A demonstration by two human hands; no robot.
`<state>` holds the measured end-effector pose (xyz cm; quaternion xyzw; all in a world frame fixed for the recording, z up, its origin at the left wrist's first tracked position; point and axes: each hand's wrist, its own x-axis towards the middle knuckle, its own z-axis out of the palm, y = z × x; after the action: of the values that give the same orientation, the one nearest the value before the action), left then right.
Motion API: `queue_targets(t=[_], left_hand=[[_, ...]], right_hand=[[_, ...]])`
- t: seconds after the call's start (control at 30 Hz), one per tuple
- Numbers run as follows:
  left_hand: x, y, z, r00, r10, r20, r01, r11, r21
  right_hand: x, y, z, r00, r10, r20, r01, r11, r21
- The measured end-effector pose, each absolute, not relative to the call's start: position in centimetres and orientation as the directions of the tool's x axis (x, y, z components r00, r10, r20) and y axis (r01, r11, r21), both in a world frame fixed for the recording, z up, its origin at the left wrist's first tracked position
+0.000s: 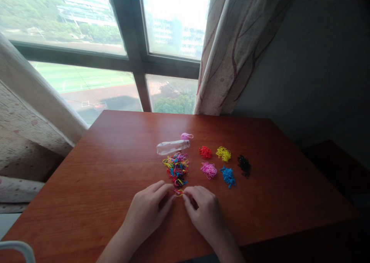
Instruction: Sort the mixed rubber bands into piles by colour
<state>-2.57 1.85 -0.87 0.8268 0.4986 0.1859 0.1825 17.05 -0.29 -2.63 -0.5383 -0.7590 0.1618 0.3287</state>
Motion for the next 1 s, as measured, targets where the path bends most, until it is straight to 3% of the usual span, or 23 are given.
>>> queue_targets(t=[0.2,1.0], left_hand=[[-2.46,1.82,-0.91,0.462,0.879,0.119,0.748,-0.458,0.480],[-2.33,1.93,-1.40,0.457,0.881,0.125,0.736,-0.453,0.503]], right_hand=[[17.05,-0.23,-2.64,-0.204,0.916,0.346,0.730,0.378,-0.569],[17.01,-0.14,-2.89,-0.177,0.945,0.276,0.677,0.320,-0.662]])
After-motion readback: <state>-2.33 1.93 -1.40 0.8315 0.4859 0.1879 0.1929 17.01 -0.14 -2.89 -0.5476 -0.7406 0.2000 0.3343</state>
